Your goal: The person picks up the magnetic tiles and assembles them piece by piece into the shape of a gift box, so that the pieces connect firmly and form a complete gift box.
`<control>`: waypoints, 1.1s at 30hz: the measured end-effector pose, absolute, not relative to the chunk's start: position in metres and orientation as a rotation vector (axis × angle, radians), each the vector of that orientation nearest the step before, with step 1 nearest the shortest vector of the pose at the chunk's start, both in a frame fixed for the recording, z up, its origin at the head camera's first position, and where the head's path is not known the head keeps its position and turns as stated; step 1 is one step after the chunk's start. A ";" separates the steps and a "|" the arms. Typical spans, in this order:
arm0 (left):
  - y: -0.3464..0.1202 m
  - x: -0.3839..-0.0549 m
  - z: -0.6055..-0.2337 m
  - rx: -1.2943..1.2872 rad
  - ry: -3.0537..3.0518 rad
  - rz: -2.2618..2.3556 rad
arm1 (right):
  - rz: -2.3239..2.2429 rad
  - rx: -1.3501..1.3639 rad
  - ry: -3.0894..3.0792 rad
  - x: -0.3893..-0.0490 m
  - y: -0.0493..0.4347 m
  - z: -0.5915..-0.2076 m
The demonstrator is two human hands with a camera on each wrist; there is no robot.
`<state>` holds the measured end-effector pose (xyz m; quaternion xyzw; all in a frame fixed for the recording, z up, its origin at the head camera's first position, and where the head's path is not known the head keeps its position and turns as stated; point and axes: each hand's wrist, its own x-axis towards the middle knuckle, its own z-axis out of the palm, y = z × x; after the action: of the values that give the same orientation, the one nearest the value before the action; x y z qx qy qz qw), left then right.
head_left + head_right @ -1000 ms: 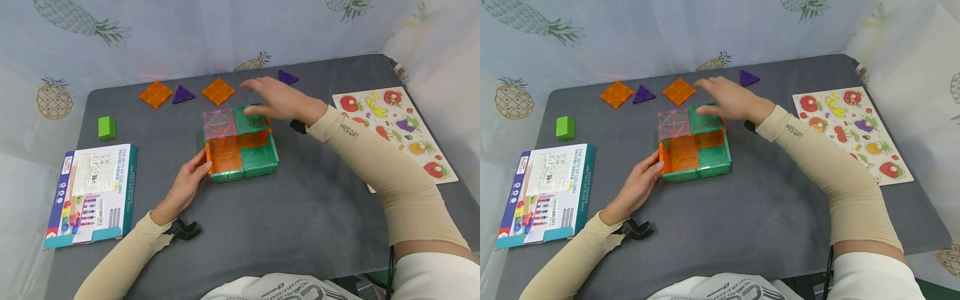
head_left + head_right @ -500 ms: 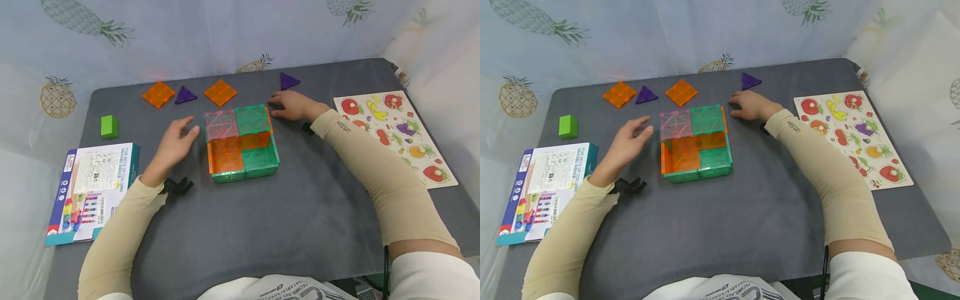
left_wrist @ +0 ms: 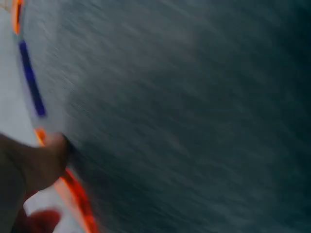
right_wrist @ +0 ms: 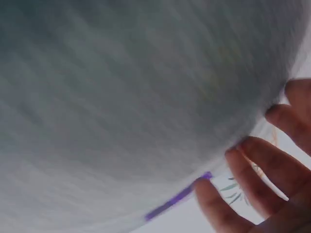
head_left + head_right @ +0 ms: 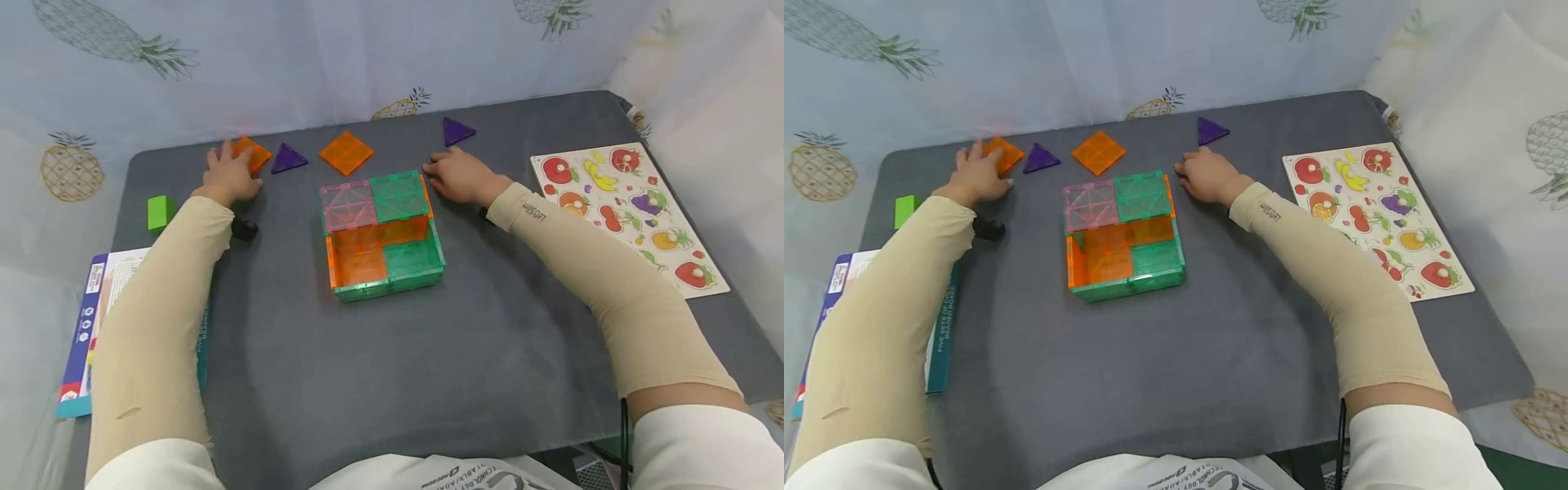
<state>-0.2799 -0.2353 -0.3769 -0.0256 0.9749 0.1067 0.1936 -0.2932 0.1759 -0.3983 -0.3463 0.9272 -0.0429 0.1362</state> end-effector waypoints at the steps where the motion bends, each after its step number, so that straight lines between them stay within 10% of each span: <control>1: -0.238 -0.280 -0.380 -0.034 2.714 0.273 | -0.121 -1.028 2.688 -0.296 0.172 -0.397; 15: -0.228 -0.244 -0.362 0.378 2.625 -0.045 | 0.120 -1.176 2.476 -0.332 0.117 -0.387; 25: -0.177 -0.153 -0.347 0.862 2.482 -0.007 | 0.180 -1.207 2.341 -0.342 0.105 -0.389; 33: -0.164 -0.109 -0.350 0.777 2.557 0.097 | 0.168 -1.114 2.421 -0.328 0.128 -0.379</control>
<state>-0.1088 -0.1644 -0.3503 0.2825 0.9302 0.0353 0.2315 -0.3284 0.1277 -0.3790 -0.4057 0.8815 0.0613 0.2335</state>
